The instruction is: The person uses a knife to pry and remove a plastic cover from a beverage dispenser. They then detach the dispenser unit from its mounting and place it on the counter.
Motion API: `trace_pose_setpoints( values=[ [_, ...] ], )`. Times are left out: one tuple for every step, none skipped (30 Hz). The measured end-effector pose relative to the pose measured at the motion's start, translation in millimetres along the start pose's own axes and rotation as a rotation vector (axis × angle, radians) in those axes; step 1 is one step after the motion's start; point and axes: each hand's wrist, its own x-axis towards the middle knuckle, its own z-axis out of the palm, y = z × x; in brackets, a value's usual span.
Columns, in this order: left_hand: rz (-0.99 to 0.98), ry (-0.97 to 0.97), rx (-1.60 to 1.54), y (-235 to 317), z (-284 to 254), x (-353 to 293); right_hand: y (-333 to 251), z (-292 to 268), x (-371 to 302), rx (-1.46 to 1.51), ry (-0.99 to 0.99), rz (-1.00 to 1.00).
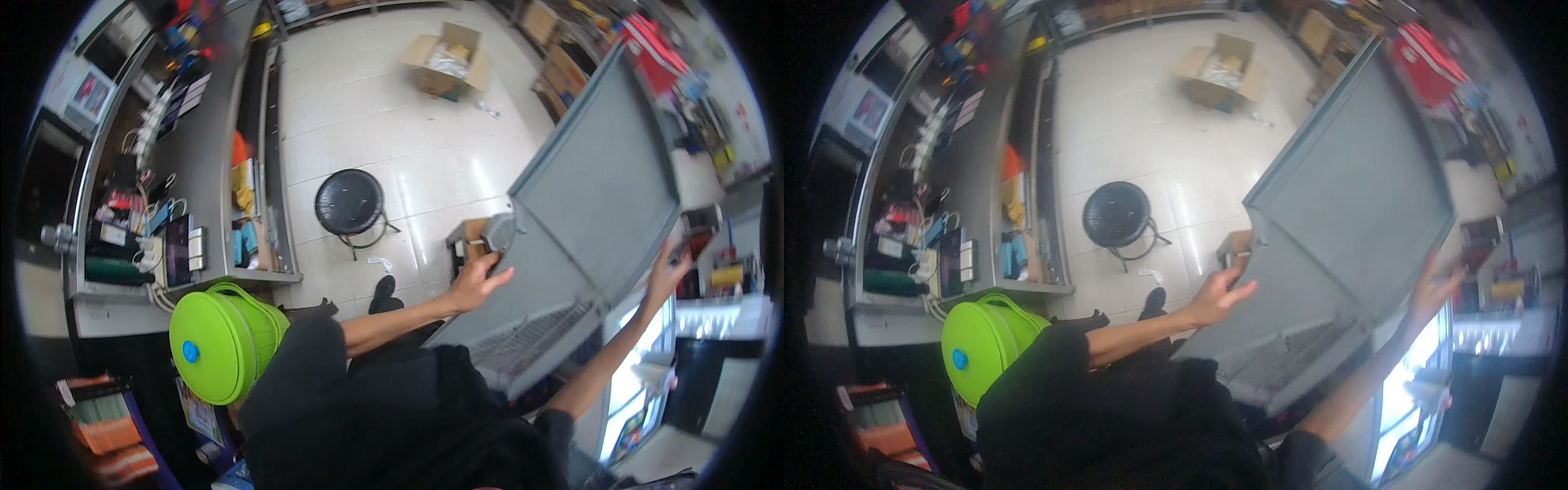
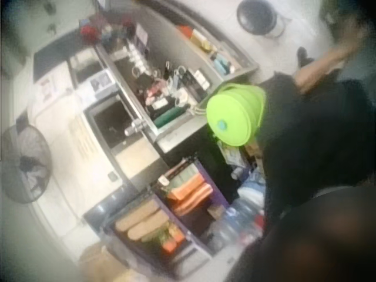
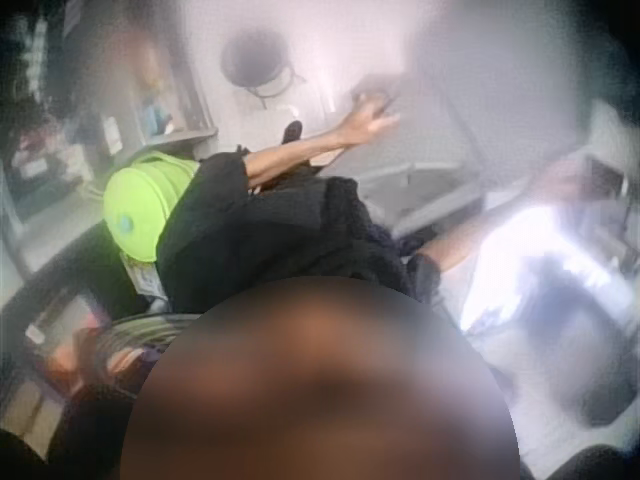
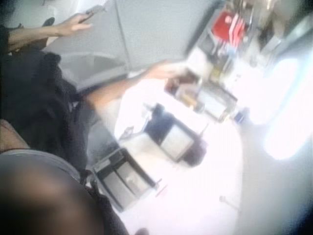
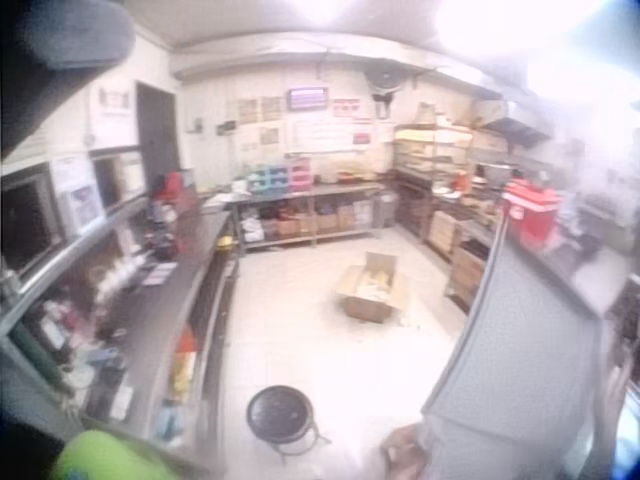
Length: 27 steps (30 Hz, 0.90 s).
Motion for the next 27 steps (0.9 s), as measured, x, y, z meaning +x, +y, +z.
trace_pose_setpoints(
  values=[
    [-0.06, 0.039, -0.1, -8.9, -24.1, -0.1, 35.4, 32.4, -38.8, -0.163, -0.109, 0.153],
    [-0.145, 0.066, -0.191, -19.3, -49.8, 4.0, 64.9, 61.8, -84.6, -0.161, -0.292, 0.226],
    [-0.163, 0.098, -0.176, -32.0, -75.1, 11.5, 85.6, 99.9, -127.1, -0.035, -0.494, 0.388],
    [-0.233, 0.112, -0.142, -45.8, -104.1, 8.1, 96.4, 130.1, -171.4, -0.029, -0.673, 0.518],
    [-0.294, 0.119, -0.144, -60.9, -128.5, 0.4, 98.7, 159.1, -206.7, 0.255, -0.817, 0.735],
    [-0.334, 0.216, -0.086, -77.5, -157.5, -4.8, 90.5, 195.5, -232.2, 0.561, -0.944, 0.99],
    [-0.313, 0.3, -0.089, -96.4, -188.4, -8.5, 74.1, 231.0, -256.8, 0.543, -0.959, 0.959],
    [-0.43, 0.417, -0.018, -117.2, -222.0, -11.9, 50.1, 272.2, -279.6, 0.635, -0.97, 0.86],
    [-0.512, 0.527, 0.019, -140.0, -258.0, -17.7, 23.0, 311.1, -300.7, 0.414, -0.97, 0.806],
    [-0.519, 0.565, 0.059, -165.4, -294.8, -19.1, -1.5, 348.5, -317.8, 0.297, -0.95, 0.708],
    [-0.548, 0.607, 0.088, -191.9, -331.5, -24.2, -27.8, 382.9, -345.3, 0.328, -0.904, 0.592],
    [-0.594, 0.638, 0.096, -220.6, -359.8, -32.8, -46.6, 414.4, -366.9, 0.366, -0.894, 0.49],
    [-0.635, 0.671, 0.078, -249.7, -391.9, -35.9, -62.8, 444.6, -389.9, 0.424, -0.992, 0.519],
    [-0.665, 0.73, 0.168, -279.1, -420.2, -41.9, -78.7, 475.3, -417.0, 0.272, -0.953, 0.434],
    [-0.697, 0.786, 0.24, -307.5, -443.2, -49.2, -90.0, 501.8, -441.1, 0.253, -1.039, 0.519],
    [-0.773, 0.829, 0.332, -334.6, -460.4, -57.6, -95.2, 520.2, -460.6, 0.292, -1.063, 0.44],
    [-0.777, 0.86, 0.301, -359.1, -470.3, -67.4, -100.4, 534.0, -481.4, 0.251, -1.097, 0.43],
    [-0.817, 0.883, 0.292, -379.5, -479.8, -76.9, -102.3, 541.8, -497.4, 0.266, -1.118, 0.408],
    [-0.849, 0.918, 0.303, -396.3, -488.6, -85.4, -103.1, 546.8, -509.7, 0.265, -1.133, 0.414],
    [-0.857, 0.883, 0.311, -410.0, -492.8, -93.7, -103.8, 550.2, -520.2, 0.292, -1.141, 0.409],
    [-0.861, 0.855, 0.339, -420.2, -495.1, -100.1, -104.2, 552.0, -528.3, 0.318, -1.162, 0.428],
    [-0.904, 0.811, 0.356, -427.5, -501.4, -104.6, -104.5, 552.8, -534.7, 0.374, -1.174, 0.438],
    [-0.874, 0.811, 0.318, -432.1, -509.0, -107.5, -106.2, 555.4, -540.7, 0.44, -1.182, 0.473],
    [-0.886, 0.794, 0.263, -434.7, -514.8, -110.2, -108.4, 559.3, -546.3, 0.426, -1.243, 0.52],
    [-0.886, 0.75, 0.216, -436.9, -519.8, -110.5, -109.8, 562.3, -551.5, 0.409, -1.301, 0.592],
    [-0.928, 0.755, 0.182, -438.4, -532.0, -108.5, -112.5, 570.2, -554.0, 0.336, -1.317, 0.689],
    [-0.952, 0.732, 0.162, -438.5, -544.3, -107.7, -116.2, 576.0, -560.3, 0.369, -1.293, 0.619]
  ],
)
